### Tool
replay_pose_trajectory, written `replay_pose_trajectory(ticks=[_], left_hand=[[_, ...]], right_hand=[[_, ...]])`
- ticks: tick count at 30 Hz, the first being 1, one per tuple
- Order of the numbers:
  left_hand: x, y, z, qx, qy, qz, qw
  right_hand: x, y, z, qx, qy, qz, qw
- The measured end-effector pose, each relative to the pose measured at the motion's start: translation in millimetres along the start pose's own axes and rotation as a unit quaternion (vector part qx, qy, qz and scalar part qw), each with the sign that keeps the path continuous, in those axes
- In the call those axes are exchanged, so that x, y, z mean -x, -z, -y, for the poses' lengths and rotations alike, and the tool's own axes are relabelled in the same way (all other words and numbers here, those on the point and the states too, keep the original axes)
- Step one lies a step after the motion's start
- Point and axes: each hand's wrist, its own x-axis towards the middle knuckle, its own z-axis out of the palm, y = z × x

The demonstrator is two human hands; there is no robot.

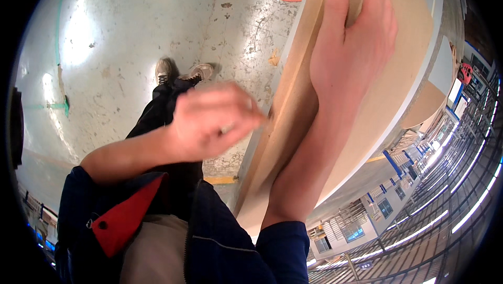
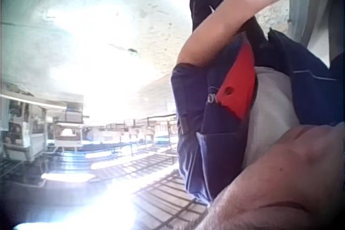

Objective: The person handles screws and a small tool at a metal workbench before moving to a wooden panel to attach a trim piece and peel off protective film by hand.

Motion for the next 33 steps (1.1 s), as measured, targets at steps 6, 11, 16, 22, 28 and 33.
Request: replay_pose_trajectory(ticks=[6,11,16,22,28,33], left_hand=[[-52,-4,7,-0.059,0.008,-0.060,0.996],[32,-7,-5,-0.018,-0.021,0.030,0.999],[-21,3,-2,-0.076,0.026,-0.051,0.995],[-7,-4,7,-0.070,-0.041,-0.004,0.997],[94,-2,-16,0.041,0.030,0.124,0.991],[100,7,-25,-0.005,0.144,0.041,0.989]], right_hand=[[-1,-1,-7,0.008,0.021,0.001,1.000],[2,-4,-5,0.042,0.014,-0.015,0.999],[-1,1,-12,0.023,0.019,-0.007,1.000],[6,0,11,0.058,-0.007,0.008,0.998],[4,-2,-12,0.074,0.036,-0.011,0.997],[17,15,21,0.102,0.081,0.040,0.991]])
